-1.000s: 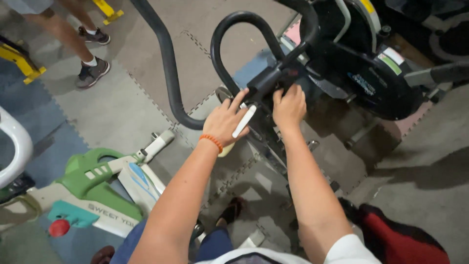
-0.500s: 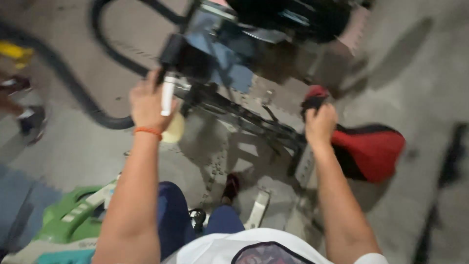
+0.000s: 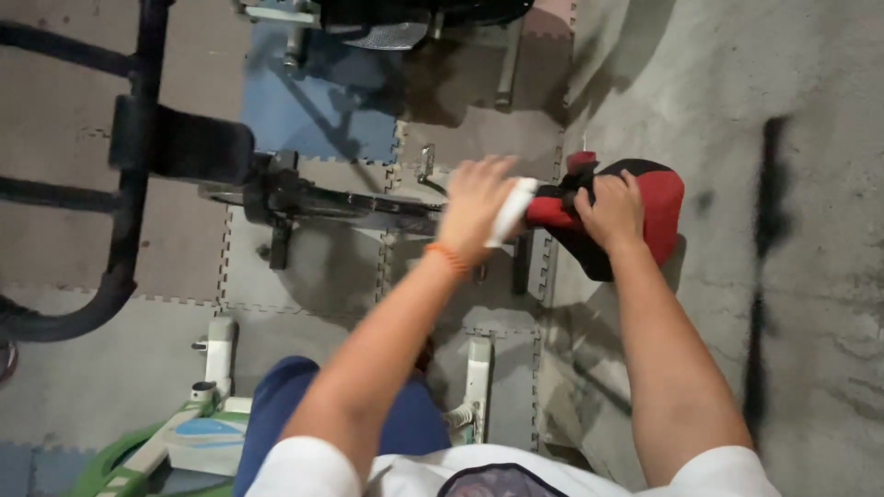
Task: Cleaning and wiping down various gym equipment using a spray bottle and a cloth.
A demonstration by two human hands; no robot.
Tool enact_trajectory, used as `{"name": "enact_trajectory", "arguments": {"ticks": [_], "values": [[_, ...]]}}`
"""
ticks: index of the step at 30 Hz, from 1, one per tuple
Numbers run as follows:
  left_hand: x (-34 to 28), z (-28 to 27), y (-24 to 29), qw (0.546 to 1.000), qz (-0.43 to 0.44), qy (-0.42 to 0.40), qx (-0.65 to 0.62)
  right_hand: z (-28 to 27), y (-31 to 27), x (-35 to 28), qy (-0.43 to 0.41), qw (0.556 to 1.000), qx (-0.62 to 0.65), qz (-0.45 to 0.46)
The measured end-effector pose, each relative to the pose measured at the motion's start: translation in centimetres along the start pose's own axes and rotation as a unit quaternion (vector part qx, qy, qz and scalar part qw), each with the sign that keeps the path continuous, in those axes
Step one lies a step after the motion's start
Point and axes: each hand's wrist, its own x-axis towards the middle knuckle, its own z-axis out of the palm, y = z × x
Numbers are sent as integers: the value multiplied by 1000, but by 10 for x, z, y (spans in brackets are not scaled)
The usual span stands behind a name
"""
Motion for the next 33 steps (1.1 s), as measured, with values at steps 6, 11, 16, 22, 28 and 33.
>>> {"name": "enact_trajectory", "arguments": {"ticks": [6, 11, 16, 22, 28, 33], "values": [[50, 80, 51, 994, -98, -40, 1, -31, -29, 4, 22, 999, 31, 23], [51, 124, 41, 991, -118, -50, 46, -6, -22, -1, 46, 998, 5, 44], [65, 126, 38, 991, -127, -10, 45, -16, -25, 1, 54, 998, 12, 33], [71, 131, 38, 986, -160, 18, 53, -18, -26, 1, 53, 998, 24, 30], [71, 129, 37, 990, -132, 4, 54, -23, -27, 3, 56, 997, 30, 33], [73, 130, 35, 991, -123, -13, 42, -15, -25, 7, 70, 997, 31, 27]]}}
